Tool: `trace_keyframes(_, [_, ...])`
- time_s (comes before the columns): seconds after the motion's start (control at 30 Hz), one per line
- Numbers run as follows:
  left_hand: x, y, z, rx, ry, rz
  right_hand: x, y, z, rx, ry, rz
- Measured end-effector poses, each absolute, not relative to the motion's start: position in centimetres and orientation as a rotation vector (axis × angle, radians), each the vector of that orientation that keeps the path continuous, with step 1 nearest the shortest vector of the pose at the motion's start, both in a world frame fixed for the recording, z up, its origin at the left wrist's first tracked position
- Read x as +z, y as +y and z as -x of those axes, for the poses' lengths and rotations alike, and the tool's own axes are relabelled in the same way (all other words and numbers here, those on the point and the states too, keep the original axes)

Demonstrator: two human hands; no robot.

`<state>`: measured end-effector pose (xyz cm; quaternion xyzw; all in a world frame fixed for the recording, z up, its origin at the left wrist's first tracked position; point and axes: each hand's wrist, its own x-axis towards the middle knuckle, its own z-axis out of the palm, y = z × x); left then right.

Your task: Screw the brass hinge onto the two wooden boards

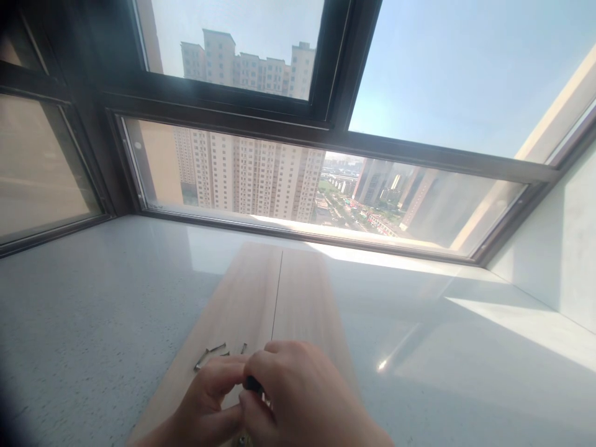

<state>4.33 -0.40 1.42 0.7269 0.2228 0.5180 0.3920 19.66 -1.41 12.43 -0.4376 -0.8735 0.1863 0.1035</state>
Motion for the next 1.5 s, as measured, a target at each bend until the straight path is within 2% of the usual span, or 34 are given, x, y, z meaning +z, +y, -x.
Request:
trace_keyframes(0.17, [0.1, -0.1, -3.5, 1.611, 0.636, -2.037, 12.5, -1.5, -19.9, 0.549, -2.556, 1.305])
trace_keyframes(0.43, [0.4, 0.2, -2.9, 1.036, 0.889, -2.422, 12.7, -1.4, -19.9, 0.598, -2.527, 1.282])
trace_keyframes(0.77, [-0.3, 0.3, -2.8, 1.146, 0.8, -2.361, 12.7, -1.4, -19.9, 0.61, -2.508, 1.258])
trace_keyframes(0.93, [-0.9, 0.7, -2.8, 1.009, 0.814, -2.298, 12.8, -1.5, -19.9, 0.584, -2.54, 1.277])
trace_keyframes(1.5, [-0.6, 0.8, -2.8, 0.968, 0.741, -2.165, 12.5, -1.4, -20.0, 0.568, -2.53, 1.253])
